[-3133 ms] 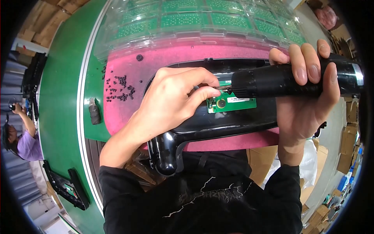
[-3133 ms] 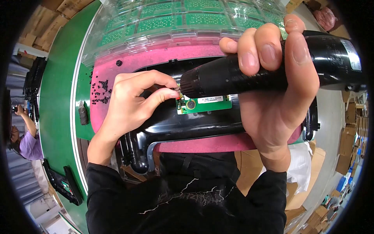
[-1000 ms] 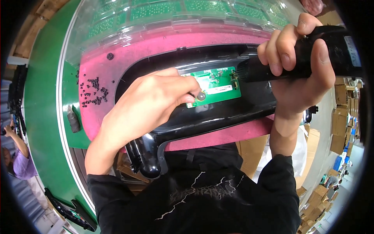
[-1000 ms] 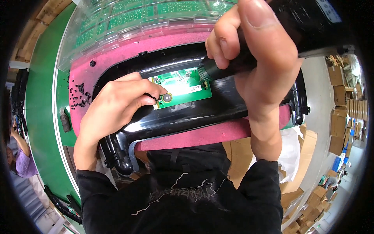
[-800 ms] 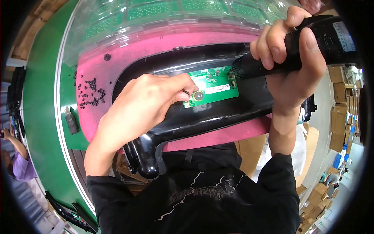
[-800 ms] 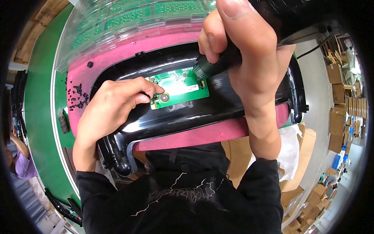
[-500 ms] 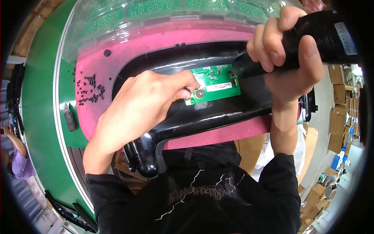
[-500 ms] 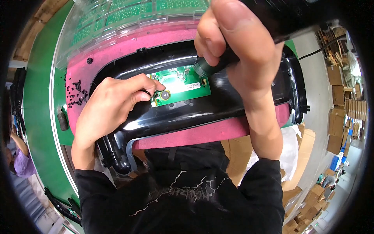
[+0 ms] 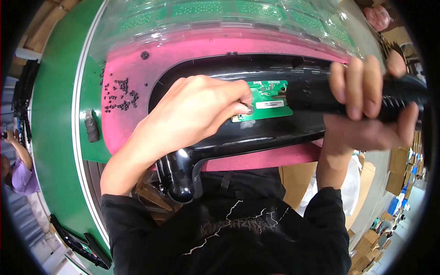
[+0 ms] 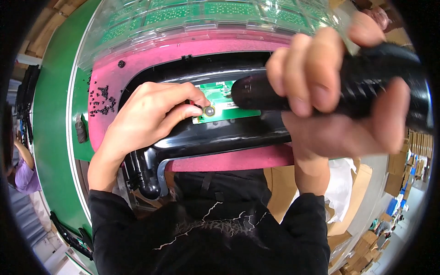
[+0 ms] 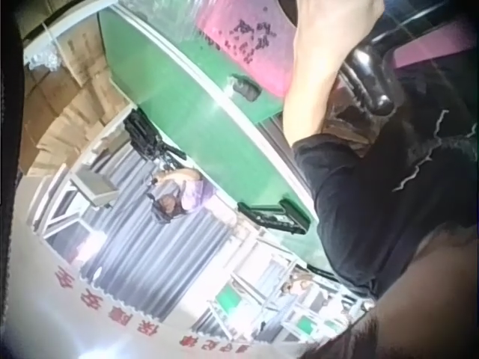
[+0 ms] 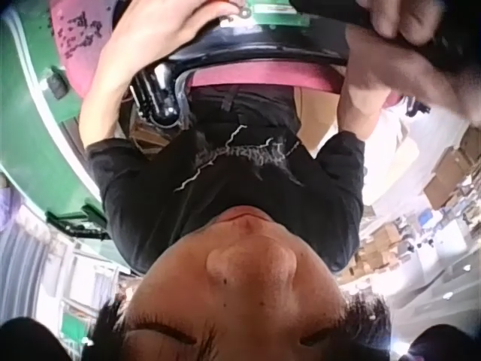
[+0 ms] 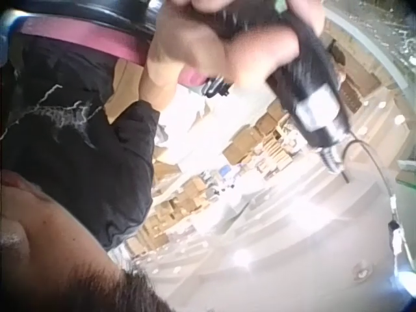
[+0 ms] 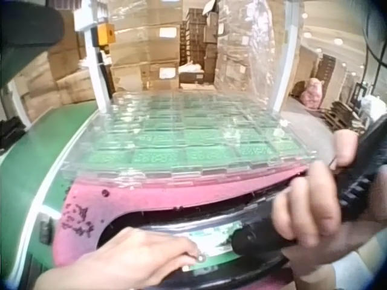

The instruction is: Assembling electronic circuit boards into black plastic housings using an electric screwdriver on a factory line.

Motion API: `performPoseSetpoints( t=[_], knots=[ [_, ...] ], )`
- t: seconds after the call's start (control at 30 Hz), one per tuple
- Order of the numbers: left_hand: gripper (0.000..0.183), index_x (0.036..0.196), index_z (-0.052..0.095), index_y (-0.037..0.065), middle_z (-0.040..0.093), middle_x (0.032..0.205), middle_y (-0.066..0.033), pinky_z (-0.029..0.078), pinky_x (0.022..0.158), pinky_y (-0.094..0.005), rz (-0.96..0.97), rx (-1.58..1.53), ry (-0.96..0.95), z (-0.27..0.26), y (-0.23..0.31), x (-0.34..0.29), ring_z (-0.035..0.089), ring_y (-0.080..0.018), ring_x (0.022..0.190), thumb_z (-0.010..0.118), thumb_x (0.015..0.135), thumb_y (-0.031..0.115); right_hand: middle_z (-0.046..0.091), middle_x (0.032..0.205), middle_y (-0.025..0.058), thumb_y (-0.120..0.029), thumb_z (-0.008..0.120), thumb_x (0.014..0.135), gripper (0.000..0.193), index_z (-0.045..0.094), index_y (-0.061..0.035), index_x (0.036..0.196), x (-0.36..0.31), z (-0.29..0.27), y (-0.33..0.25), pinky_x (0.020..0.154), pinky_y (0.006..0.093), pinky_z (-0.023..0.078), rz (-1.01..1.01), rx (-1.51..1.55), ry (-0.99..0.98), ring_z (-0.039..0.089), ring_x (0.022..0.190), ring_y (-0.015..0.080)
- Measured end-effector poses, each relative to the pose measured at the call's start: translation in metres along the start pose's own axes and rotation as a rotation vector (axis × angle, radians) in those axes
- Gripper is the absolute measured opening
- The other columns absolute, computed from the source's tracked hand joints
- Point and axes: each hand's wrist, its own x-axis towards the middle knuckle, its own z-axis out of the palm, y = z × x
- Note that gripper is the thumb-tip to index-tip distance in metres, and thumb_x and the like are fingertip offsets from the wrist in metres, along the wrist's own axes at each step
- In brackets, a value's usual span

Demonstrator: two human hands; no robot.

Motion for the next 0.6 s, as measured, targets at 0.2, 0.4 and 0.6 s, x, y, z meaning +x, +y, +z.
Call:
performPoseSetpoints(
  t=[0.2,0.4,0.6],
  knots=[
    [0.016,0.090,0.065,0.001,0.070,0.084,-0.0105,0.055,0.067,-0.0355,0.156,-0.055,0.092,0.001,-0.005,0.002,0.069,-0.0285,0.076,0.074,0.083,0.010,0.050,0.068,-0.0040,-0.038,0.063,0.087,0.041,0.049,-0.0078,0.112,-0.007,0.002,0.004,0.062,0.0254,0.041,0.054,0.118,-0.011,0.049,0.056,0.0075],
    [0.016,0.091,0.062,0.000,0.068,0.082,-0.0100,0.054,0.065,-0.0363,0.125,-0.035,0.026,0.000,-0.008,0.010,0.067,-0.0285,0.074,0.073,0.082,0.007,0.051,0.070,-0.0039,-0.040,0.065,0.088,0.048,0.050,-0.0064,0.118,-0.007,-0.004,0.013,0.064,0.0255,0.039,0.037,0.134,-0.001,0.048,0.058,0.0074],
    [0.010,0.090,0.065,-0.001,0.069,0.082,-0.0101,0.054,0.065,-0.0323,0.140,-0.038,0.187,0.000,-0.015,0.010,0.069,-0.0251,0.074,0.071,0.083,0.002,0.052,0.072,-0.0045,-0.045,0.064,0.090,0.051,0.049,-0.0090,0.122,-0.010,0.011,0.028,0.063,0.0249,0.037,-0.041,-0.026,0.119,0.048,0.059,0.0070]
  ],
)
